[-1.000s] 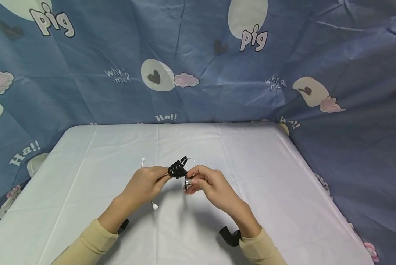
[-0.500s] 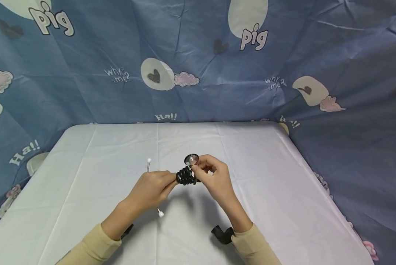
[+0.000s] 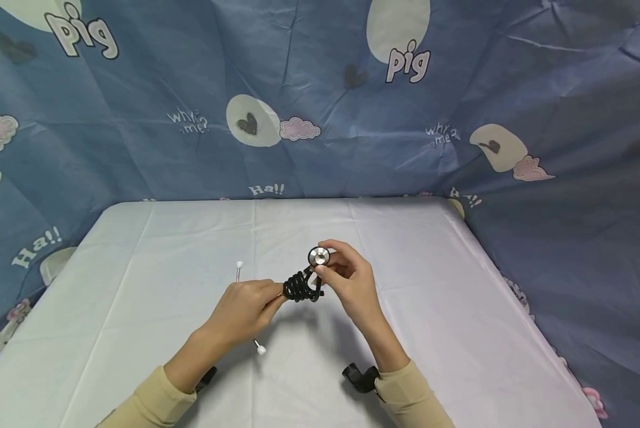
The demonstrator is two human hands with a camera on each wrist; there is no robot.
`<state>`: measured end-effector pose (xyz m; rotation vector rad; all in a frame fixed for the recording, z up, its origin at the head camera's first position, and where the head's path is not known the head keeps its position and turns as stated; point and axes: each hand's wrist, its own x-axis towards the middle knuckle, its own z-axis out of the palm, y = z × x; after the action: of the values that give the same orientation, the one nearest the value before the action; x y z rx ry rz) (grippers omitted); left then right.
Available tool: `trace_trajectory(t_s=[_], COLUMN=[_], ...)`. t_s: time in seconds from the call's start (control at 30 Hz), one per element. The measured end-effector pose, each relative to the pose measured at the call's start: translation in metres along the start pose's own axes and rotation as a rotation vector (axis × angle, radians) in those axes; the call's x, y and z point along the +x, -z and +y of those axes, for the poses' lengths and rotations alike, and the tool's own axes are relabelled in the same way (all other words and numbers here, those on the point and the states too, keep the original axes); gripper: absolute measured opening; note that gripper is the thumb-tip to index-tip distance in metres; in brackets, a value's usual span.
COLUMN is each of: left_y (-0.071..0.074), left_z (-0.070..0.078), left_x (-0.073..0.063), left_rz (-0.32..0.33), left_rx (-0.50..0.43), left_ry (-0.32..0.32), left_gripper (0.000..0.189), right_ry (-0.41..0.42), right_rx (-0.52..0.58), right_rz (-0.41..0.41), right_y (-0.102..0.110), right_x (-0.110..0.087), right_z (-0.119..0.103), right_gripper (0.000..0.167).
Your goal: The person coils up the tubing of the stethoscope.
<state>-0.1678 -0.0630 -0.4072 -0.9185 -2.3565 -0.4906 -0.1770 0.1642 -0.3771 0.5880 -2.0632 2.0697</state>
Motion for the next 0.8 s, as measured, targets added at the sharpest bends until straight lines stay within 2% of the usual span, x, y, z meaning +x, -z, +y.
trace_trajectory(t_s=[0.13,0.3,0.43,0.57,0.8], left_y=[0.001,0.001,0.0,-0.001,-0.003], left_z=[0.002,0.003,0.005,0.005,0.006], left_x=[0.001,0.0,-0.001,-0.002,-0.005], left_rz=[0.023,0.028,0.036,0.052,0.074], left_rx=[-0.017,-0.023,-0.032,-0.056,-0.055], left_ry=[0.054,0.079,0.098,0.121,0.104], left_gripper=[0.022,0.027,0.032,0.029,0.026], right_ry=[-0.021,-0.041,-0.029,-0.014,-0.037], right_rx=[0.003,0.018,-0.038,-0.096,-0.139], right_rz=[0.032,0.1,0.148,0.209,0.227], right_y=[-0.003,-0.01,-0.016,-0.02,-0.018], right_x=[-0.004,-0.009,-0.012,-0.013,-0.012], right_z=[0.004,0.01,0.012,0.01,0.016], right_gripper=[0.034,0.028,0.023,0.022,0.021])
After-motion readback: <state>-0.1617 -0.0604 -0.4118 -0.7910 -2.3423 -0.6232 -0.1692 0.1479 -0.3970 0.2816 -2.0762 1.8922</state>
